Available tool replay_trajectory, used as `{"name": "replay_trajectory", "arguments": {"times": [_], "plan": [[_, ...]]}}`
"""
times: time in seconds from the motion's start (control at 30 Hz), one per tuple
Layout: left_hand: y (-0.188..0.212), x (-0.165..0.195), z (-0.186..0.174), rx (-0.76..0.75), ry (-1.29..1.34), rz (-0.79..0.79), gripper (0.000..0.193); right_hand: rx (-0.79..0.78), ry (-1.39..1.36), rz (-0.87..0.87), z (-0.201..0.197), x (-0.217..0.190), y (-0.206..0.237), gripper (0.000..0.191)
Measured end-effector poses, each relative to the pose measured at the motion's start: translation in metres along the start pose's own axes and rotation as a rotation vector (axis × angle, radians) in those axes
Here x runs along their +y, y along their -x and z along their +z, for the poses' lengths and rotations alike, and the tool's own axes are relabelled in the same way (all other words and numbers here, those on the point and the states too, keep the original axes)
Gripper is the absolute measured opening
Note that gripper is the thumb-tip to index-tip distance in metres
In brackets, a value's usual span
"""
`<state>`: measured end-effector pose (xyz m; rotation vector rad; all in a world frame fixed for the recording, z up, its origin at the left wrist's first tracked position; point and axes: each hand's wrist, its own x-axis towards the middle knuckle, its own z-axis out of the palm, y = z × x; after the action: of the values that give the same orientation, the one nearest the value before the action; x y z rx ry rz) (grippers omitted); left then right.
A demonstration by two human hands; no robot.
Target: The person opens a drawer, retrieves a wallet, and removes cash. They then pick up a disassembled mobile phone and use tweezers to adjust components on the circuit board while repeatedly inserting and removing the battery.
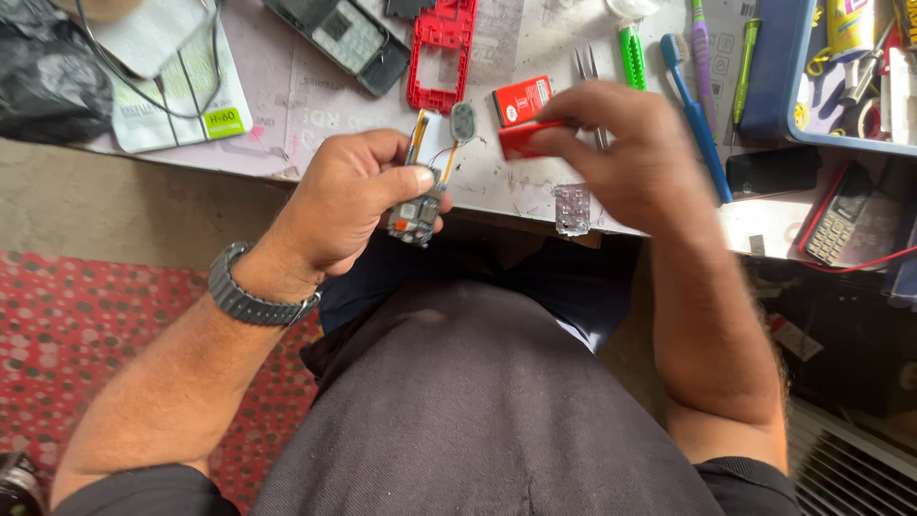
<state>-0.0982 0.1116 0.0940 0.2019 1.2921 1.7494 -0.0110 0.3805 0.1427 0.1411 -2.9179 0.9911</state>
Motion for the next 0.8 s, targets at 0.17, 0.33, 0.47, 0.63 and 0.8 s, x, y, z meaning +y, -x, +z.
{"name": "replay_trajectory", "arguments": {"times": [0.17, 0.33, 0.47, 0.63, 0.8], "plan": [[-0.009, -0.004, 0.015, -0.089, 0.066, -0.028, 0.017, 0.012, -1.015, 0.235, -0.006, 0.008, 0.024, 0.029], [-0.015, -0.007, 0.035, -0.14, 0.082, -0.076, 0.02, 0.049, -1.167, 0.249, 0.004, 0.009, 0.023, 0.026], [-0.016, -0.009, 0.042, -0.149, 0.057, -0.063, 0.023, 0.088, -0.851, 0.271, 0.012, 0.006, 0.024, 0.024], [-0.017, -0.011, 0.044, -0.153, 0.128, -0.081, 0.028, 0.137, -0.553, 0.153, 0.02, 0.005, 0.028, 0.015], [-0.016, -0.011, 0.042, -0.192, 0.27, -0.069, 0.031, 0.141, -0.38, 0.138, 0.021, 0.0, 0.032, 0.017]]}}
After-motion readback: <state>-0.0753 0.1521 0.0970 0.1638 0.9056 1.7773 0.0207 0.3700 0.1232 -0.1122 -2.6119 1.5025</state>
